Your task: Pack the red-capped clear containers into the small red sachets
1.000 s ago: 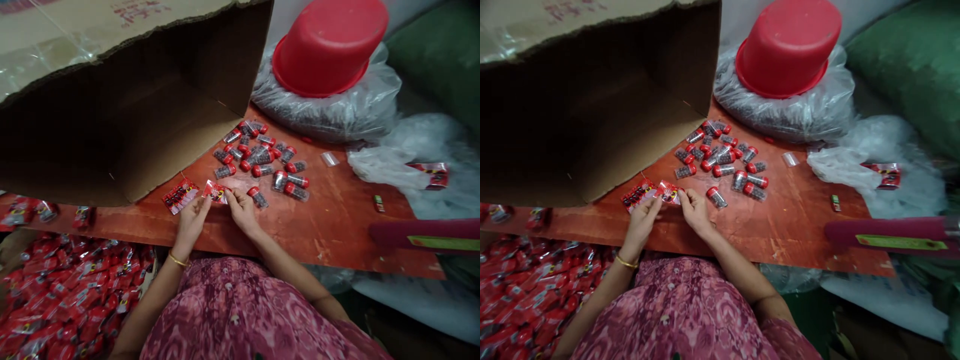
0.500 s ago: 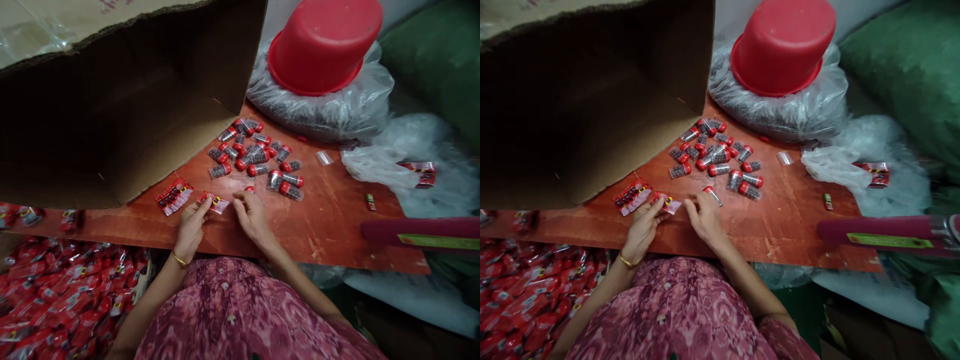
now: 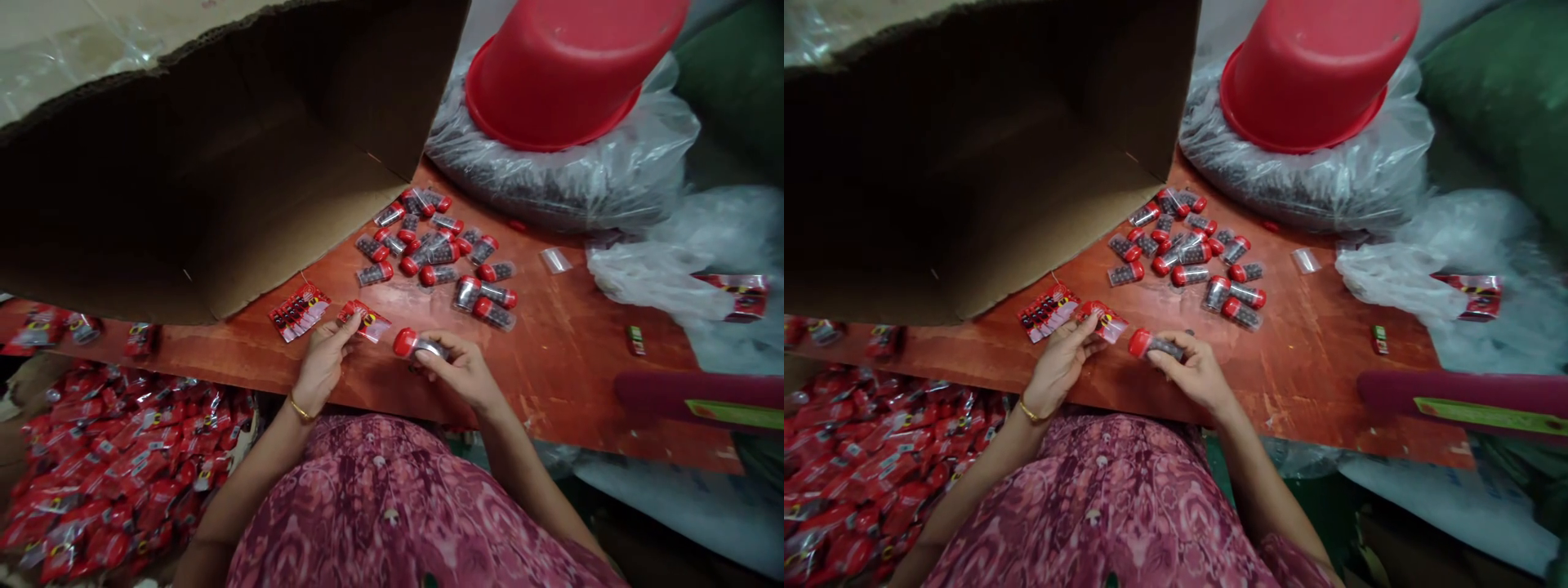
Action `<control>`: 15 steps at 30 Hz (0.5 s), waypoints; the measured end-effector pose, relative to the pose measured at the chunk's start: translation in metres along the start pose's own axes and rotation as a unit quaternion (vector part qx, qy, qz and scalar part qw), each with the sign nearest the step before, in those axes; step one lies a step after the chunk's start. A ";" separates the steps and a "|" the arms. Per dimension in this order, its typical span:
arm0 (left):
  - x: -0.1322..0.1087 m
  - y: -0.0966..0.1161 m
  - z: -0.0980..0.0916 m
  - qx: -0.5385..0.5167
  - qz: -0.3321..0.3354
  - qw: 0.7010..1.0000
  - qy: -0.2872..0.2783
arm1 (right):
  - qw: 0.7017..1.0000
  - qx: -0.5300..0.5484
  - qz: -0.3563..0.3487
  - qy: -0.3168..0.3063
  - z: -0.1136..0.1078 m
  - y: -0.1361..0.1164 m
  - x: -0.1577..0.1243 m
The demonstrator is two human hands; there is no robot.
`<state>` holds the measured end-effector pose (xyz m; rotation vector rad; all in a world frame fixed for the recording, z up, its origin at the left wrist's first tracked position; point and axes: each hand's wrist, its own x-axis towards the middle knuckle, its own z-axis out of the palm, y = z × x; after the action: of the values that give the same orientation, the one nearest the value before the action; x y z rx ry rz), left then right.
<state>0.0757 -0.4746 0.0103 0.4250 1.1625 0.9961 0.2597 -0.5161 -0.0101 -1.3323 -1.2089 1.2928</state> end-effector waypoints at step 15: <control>-0.002 -0.007 0.006 0.000 0.018 0.999 -0.040 | 0.997 0.058 0.039 -0.032 0.025 -0.005 0.009</control>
<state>0.0842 -0.4788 0.0081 0.4827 1.0861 1.0021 0.2343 -0.5075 -0.0078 -1.2748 -1.1168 1.4491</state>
